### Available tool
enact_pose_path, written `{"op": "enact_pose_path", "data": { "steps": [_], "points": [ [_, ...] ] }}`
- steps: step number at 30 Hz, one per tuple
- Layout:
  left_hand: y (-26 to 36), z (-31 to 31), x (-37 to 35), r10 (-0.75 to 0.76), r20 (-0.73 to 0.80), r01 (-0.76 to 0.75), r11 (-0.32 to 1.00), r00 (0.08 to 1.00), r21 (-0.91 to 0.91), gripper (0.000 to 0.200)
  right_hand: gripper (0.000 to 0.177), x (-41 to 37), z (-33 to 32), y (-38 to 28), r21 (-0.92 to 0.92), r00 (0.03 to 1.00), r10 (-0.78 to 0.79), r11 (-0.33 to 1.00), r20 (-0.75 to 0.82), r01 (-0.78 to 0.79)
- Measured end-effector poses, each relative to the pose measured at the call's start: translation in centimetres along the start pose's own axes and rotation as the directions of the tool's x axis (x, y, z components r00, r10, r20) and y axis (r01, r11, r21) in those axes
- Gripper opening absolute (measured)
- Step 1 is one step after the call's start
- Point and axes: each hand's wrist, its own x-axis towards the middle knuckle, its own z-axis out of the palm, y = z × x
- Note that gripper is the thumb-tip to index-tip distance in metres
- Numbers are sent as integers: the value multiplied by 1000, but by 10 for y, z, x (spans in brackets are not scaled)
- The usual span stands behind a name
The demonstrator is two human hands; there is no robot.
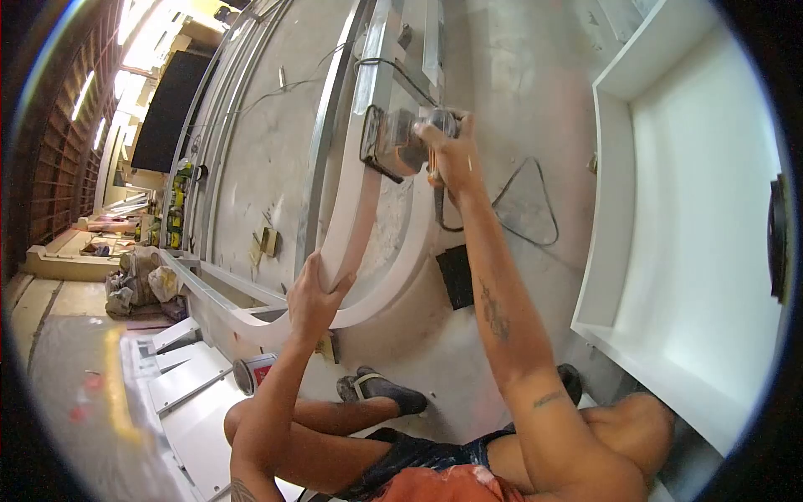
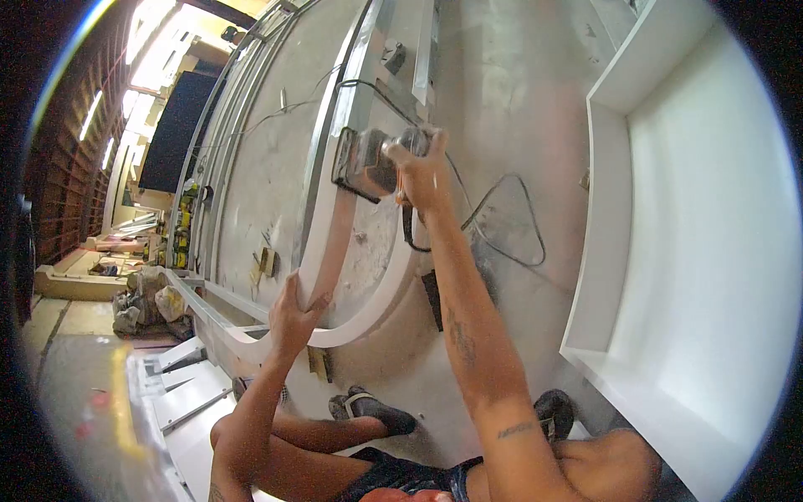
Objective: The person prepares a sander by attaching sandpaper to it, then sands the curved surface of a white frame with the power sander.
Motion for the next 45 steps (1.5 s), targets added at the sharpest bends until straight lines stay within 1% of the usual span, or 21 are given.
{"op": "enact_pose_path", "data": {
  "steps": [2,4,5,6,8,10,11,13,15,17,20,24,26,28,30,32,35,37,39,41,45],
  "points": [
    [0,1,6,1,11,-1,1000,1000,-1,67,62,-27,-2,-7,-14,1000,6,1000,20,-5],
    [-3,3,2,-1,5,1,1000,1000,3,65,64,-55,-4,11,-39,998,35,999,47,-33],
    [-2,4,-1,-5,6,5,1000,1000,5,65,63,-63,-3,31,-80,993,-120,990,5,120],
    [-1,4,0,5,-17,-4,999,1000,54,65,63,-67,-2,43,-122,959,-280,954,-36,274],
    [-1,3,2,23,-31,-19,994,999,109,65,62,-74,0,55,-105,960,-273,958,-58,266],
    [-5,2,3,-10,25,9,1000,1000,29,65,60,-70,1,53,-81,955,-283,958,-85,276],
    [-6,2,3,-8,31,7,999,1000,34,65,60,-62,0,50,-78,956,-278,959,-90,271],
    [-4,3,3,-2,14,2,1000,1000,14,63,60,-41,-2,29,46,999,-32,998,-22,33],
    [-2,3,5,-25,31,23,999,999,39,62,60,-17,-1,21,37,999,-29,999,-24,30],
    [-2,3,4,-56,51,52,996,997,71,62,65,18,-1,30,-111,970,-240,965,-22,237],
    [-3,4,6,-34,39,30,996,999,84,63,72,45,4,19,-184,957,-286,944,-38,275],
    [-3,3,5,0,49,-5,996,999,90,66,75,58,5,20,-203,956,-290,939,-40,277],
    [-4,2,7,21,46,-25,995,999,95,66,74,45,0,26,-228,951,-310,925,15,305],
    [-4,0,9,16,102,-25,996,995,83,65,73,17,-1,31,-221,955,-295,931,15,291],
    [-5,0,9,10,101,-18,997,995,75,65,72,-16,-3,34,-217,960,-281,936,14,277],
    [-4,2,8,0,101,-7,998,995,67,64,68,-50,-5,35,-289,941,-334,898,46,333],
    [-2,1,7,4,70,-10,996,998,84,63,66,-85,-4,42,-249,927,-368,893,78,375],
    [-2,1,8,-44,95,37,997,995,75,63,64,-85,-4,50,-199,930,-360,908,78,368],
    [-3,1,8,-40,87,33,996,995,79,64,63,-76,-5,57,-150,933,-352,921,78,360],
    [-5,4,7,-34,81,28,996,996,82,65,60,-48,-7,53,-229,887,-453,858,87,460],
    [-6,4,7,-17,67,8,993,998,120,69,57,-10,4,25,-269,891,-451,852,56,448]
  ]
}}
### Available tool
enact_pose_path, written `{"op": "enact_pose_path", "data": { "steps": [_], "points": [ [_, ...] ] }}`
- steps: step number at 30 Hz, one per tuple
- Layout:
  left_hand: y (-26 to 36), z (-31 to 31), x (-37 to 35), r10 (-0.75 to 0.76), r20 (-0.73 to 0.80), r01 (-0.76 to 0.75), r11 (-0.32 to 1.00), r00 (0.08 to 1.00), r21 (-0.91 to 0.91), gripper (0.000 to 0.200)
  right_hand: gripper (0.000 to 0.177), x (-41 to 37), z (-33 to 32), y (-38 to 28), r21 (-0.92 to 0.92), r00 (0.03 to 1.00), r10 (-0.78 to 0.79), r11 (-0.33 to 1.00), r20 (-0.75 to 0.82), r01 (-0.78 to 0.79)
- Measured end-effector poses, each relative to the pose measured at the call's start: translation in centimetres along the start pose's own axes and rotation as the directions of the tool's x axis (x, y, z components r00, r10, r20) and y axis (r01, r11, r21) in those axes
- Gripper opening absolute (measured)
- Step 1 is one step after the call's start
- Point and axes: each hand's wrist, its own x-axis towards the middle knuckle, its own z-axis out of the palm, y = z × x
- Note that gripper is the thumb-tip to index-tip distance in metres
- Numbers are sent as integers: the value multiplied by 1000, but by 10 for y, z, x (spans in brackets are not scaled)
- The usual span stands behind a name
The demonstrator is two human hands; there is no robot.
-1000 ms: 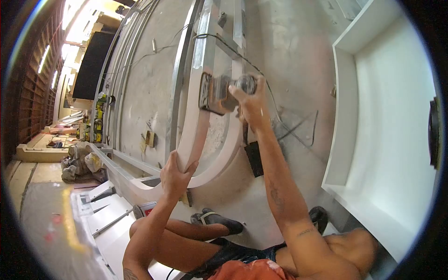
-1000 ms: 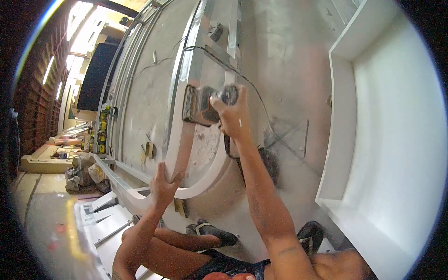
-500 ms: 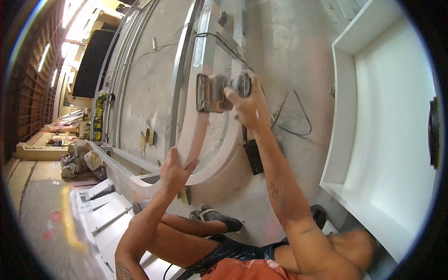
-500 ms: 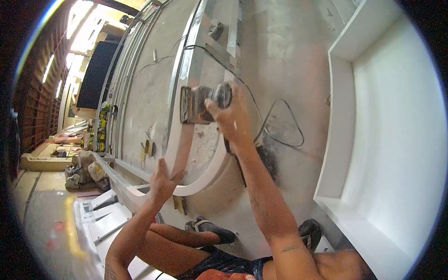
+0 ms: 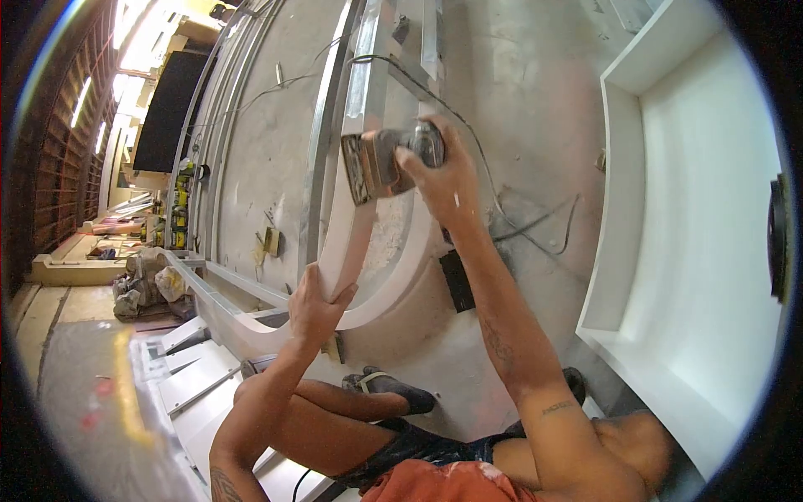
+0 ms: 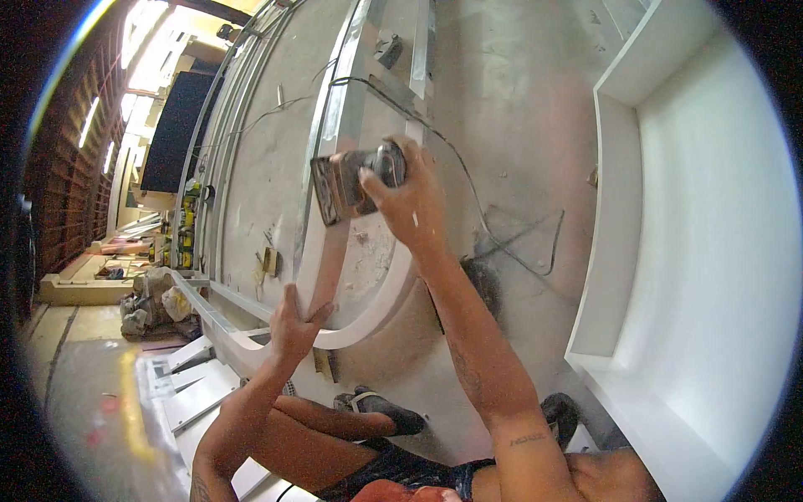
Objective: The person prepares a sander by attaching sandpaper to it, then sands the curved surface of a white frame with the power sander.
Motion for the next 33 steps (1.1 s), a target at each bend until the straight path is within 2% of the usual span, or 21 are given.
{"op": "enact_pose_path", "data": {
  "steps": [3,6,8,11,15,18,20,22,26,31,33],
  "points": [
    [1,0,0,-6,-3,6,1000,1000,-14,69,57,28,6,-2,-94,997,-61,994,-41,57],
    [1,0,1,-24,12,24,999,1000,-29,68,57,46,8,-8,-99,997,-15,995,-73,8],
    [2,1,1,-29,17,30,999,999,-38,67,55,55,8,-6,-23,995,77,997,-58,-78],
    [4,0,0,-27,7,28,999,1000,-30,66,54,56,8,-9,-53,992,106,993,-61,-110],
    [9,-3,0,-18,-15,18,999,1000,-37,64,55,19,5,-3,-20,995,96,995,-40,-97],
    [7,-2,0,-18,-9,17,999,1000,-33,64,55,-28,0,-10,-120,997,55,991,-57,-61],
    [6,-2,0,-3,-22,2,999,1000,-41,64,54,-51,1,-7,-33,998,-9,999,-55,7],
    [7,-3,-1,-20,-10,19,1000,1000,-23,65,55,-55,2,-7,-38,998,11,999,-66,-13],
    [3,-2,0,34,-32,-35,999,999,-27,64,58,-28,1,4,-18,995,67,997,-77,-68],
    [2,-1,1,-5,14,5,999,1000,-51,64,65,47,1,17,-84,998,55,995,-40,-58],
    [3,-2,1,1,18,0,999,1000,-53,64,72,70,4,22,-119,997,24,992,-80,-33]
  ]
}}
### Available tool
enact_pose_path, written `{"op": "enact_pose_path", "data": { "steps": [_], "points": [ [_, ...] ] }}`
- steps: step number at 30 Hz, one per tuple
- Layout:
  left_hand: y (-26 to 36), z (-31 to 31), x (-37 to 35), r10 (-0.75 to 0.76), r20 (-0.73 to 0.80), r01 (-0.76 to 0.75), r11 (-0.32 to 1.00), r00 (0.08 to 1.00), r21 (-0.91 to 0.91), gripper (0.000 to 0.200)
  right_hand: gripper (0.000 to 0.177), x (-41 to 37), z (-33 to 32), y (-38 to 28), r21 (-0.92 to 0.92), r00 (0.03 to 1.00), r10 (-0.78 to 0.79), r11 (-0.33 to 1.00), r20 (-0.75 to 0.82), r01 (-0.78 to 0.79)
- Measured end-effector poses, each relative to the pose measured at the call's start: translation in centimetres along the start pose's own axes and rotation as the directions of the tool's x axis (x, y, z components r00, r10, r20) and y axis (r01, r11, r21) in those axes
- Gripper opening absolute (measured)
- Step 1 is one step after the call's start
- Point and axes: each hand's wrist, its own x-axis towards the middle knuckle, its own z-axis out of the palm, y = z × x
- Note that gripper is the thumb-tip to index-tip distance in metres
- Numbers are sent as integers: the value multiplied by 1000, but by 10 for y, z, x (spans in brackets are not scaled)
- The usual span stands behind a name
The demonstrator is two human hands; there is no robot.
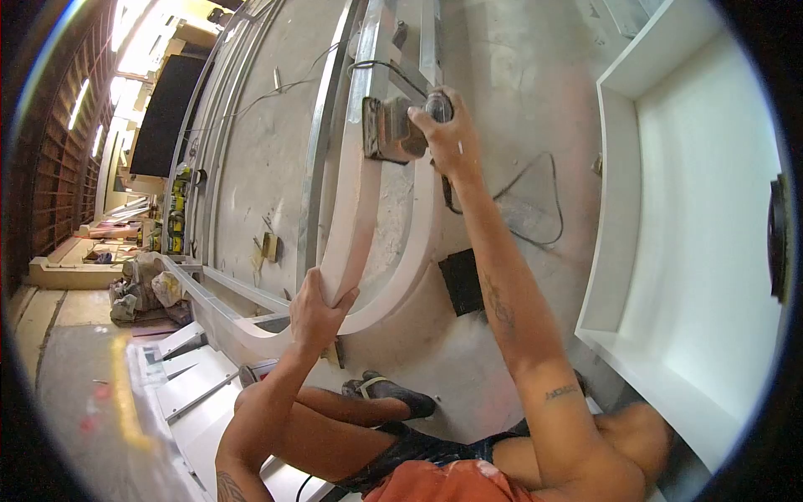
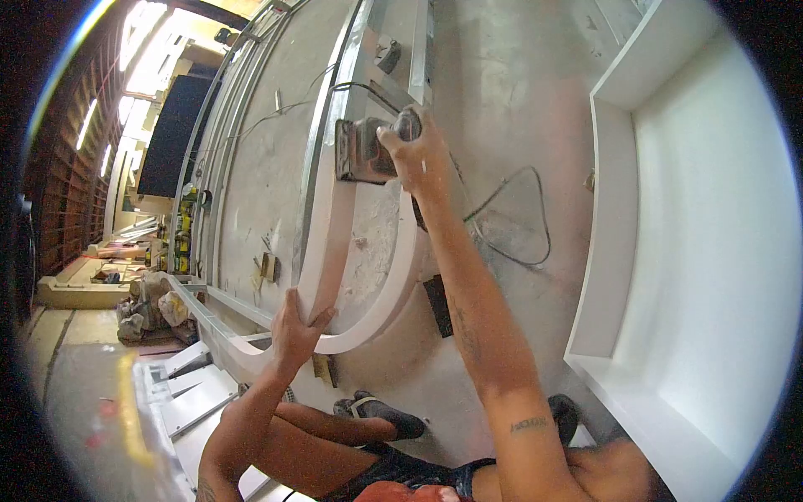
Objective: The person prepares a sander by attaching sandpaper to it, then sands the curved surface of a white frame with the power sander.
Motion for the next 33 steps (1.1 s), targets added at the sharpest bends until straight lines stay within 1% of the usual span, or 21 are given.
{"op": "enact_pose_path", "data": {
  "steps": [1,3,4,6,7,9,11,13,15,17,19,21,22,24,25,26,27,28,30,31,33],
  "points": [
    [1,-1,0,6,4,-6,1000,1000,-1,64,72,8,2,0,-1,1000,-1,1000,1,1],
    [3,-3,0,-4,11,3,1000,1000,9,64,76,18,6,2,56,986,167,984,-7,-167],
    [4,-3,0,-13,19,12,1000,1000,20,63,76,19,5,5,52,986,168,985,-8,-167],
    [0,0,1,5,6,-5,1000,1000,12,66,74,21,4,11,27,968,250,968,-15,-249],
    [-1,1,2,22,-13,-22,1000,1000,7,68,74,16,-2,4,26,969,245,969,-16,-244],
    [1,-1,2,17,-5,-17,1000,1000,-14,68,72,-3,-16,-5,29,937,331,941,112,-336],
    [3,-3,1,8,11,-8,999,1000,-31,68,71,-16,-15,15,16,945,305,951,119,-309],
    [7,-5,2,21,0,-21,1000,1000,12,60,71,-25,-15,16,7,952,281,959,125,-284],
    [7,-3,3,32,-9,-32,999,999,8,60,72,-31,-15,15,-27,988,131,991,82,-130],
    [5,-2,0,42,-19,-42,999,999,1,60,70,-23,-12,7,15,983,155,987,99,-157],
    [3,-1,0,0,-5,0,1000,1000,1,60,68,-19,-15,-8,53,979,174,982,109,-181],
    [1,1,0,-1,-3,1,1000,1000,18,61,64,-14,-22,-22,65,914,339,930,221,-361],
    [1,1,2,-3,-3,4,999,1000,38,62,64,-13,-21,-18,67,917,334,932,219,-355],
    [1,0,2,10,-17,-9,1000,1000,21,62,64,-15,-16,2,-9,985,116,993,127,-115],
    [-1,1,1,20,-22,-19,1000,1000,6,63,64,-16,-12,12,-5,985,116,993,125,-116],
    [-1,1,1,22,-20,-22,1000,1000,10,63,64,-16,-10,23,32,978,169,984,122,-174],
    [-2,1,1,22,-21,-22,1000,1000,5,63,65,-18,-11,17,66,968,221,971,122,-230],
    [-2,2,0,22,-20,-22,1000,1000,-1,63,65,-19,-14,12,65,967,225,970,119,-234],
    [-4,4,0,24,-16,-24,1000,1000,2,63,66,-16,-21,-3,38,925,327,940,191,-340],
    [-4,3,0,24,-15,-24,1000,1000,4,64,66,-14,-19,4,36,925,326,940,194,-339],
    [-1,1,1,27,-20,-27,1000,999,12,64,68,-8,-16,7,-50,982,131,991,139,-126]
  ]
}}
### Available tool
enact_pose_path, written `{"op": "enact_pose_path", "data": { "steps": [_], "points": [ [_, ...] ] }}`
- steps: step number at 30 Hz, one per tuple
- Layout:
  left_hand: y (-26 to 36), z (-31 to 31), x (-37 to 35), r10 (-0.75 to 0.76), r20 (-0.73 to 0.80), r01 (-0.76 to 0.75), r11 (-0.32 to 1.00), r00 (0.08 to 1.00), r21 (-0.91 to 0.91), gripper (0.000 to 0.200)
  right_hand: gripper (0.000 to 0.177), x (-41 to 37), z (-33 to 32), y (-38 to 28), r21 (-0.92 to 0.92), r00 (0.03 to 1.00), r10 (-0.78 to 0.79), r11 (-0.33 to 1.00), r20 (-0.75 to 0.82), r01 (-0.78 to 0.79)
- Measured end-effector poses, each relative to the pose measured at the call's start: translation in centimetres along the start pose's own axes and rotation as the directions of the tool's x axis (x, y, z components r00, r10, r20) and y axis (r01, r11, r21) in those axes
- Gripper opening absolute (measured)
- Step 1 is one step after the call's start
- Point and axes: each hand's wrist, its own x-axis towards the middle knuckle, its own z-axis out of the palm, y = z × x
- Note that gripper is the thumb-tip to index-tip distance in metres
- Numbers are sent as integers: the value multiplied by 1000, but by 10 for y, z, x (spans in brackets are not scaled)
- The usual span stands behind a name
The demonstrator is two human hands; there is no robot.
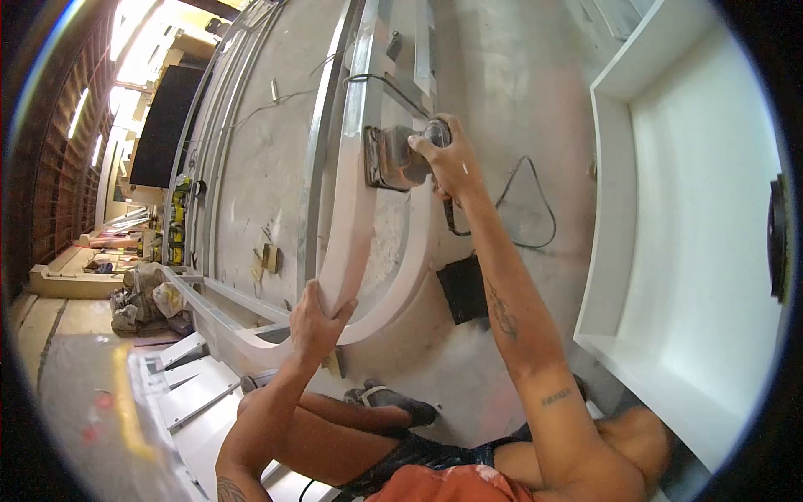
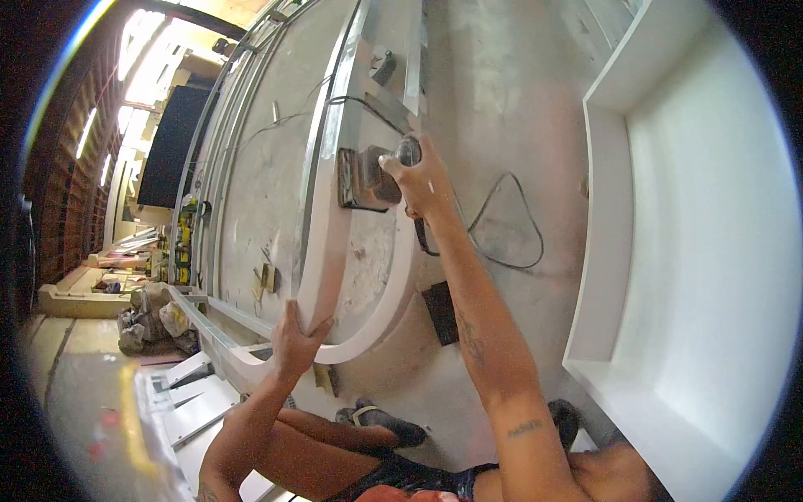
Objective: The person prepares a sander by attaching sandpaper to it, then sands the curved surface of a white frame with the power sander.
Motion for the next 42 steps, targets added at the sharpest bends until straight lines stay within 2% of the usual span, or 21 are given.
{"op": "enact_pose_path", "data": {
  "steps": [1,3,7,10,12,13,15,19,21,24,27,31,33,34,36,40,42],
  "points": [
    [2,-2,1,5,3,-5,1000,1000,11,63,68,-2,-2,-5,0,1000,-3,1000,1,3],
    [5,-5,2,-5,8,5,1000,1000,15,63,68,-13,-9,-12,50,993,95,994,68,-98],
    [0,2,0,-9,15,10,999,1000,-31,62,68,-6,0,-1,66,997,82,994,13,-83],
    [0,1,1,-5,5,5,1000,1000,14,63,69,-6,-10,-20,36,994,86,995,67,-89],
    [3,-2,1,-22,21,21,1000,1000,7,64,68,-15,-15,-32,83,970,198,974,143,-211],
    [3,-3,0,-39,38,39,999,999,-1,64,68,-12,-10,-24,84,969,201,973,145,-215],
    [-2,1,-3,-42,33,41,999,999,9,64,67,-5,0,-11,25,996,85,996,22,-86],
    [-2,0,0,-49,26,48,999,998,17,64,67,-4,-8,-12,-7,990,126,992,60,-126],
    [0,-1,2,-41,36,41,999,999,4,64,69,-10,-6,-5,-10,999,33,999,27,-33],
    [0,0,-3,-35,31,35,999,999,-4,64,72,-5,-3,-1,24,990,122,992,65,-123],
    [2,-2,-1,-37,21,37,999,999,-10,64,75,1,-5,-3,-51,994,84,995,64,-81],
    [-2,0,-2,-27,22,27,1000,999,-9,63,77,0,-5,-1,-7,995,72,997,66,-72],
    [-1,0,-3,-37,33,37,999,999,3,63,71,5,-4,-3,-85,1000,16,996,26,-13],
    [1,0,-1,-47,32,47,999,998,12,63,71,2,-7,-8,-86,1000,14,996,23,-12],
    [-2,1,1,-52,35,52,999,998,14,64,71,-5,-12,-18,-38,991,118,993,63,-116],
    [-3,1,-1,-67,61,68,998,996,-9,64,71,-3,-8,-8,-46,996,83,996,30,-81],
    [-1,0,-1,-65,53,65,998,996,2,63,74,4,-8,-8,-50,996,47,998,73,-43]
  ]
}}
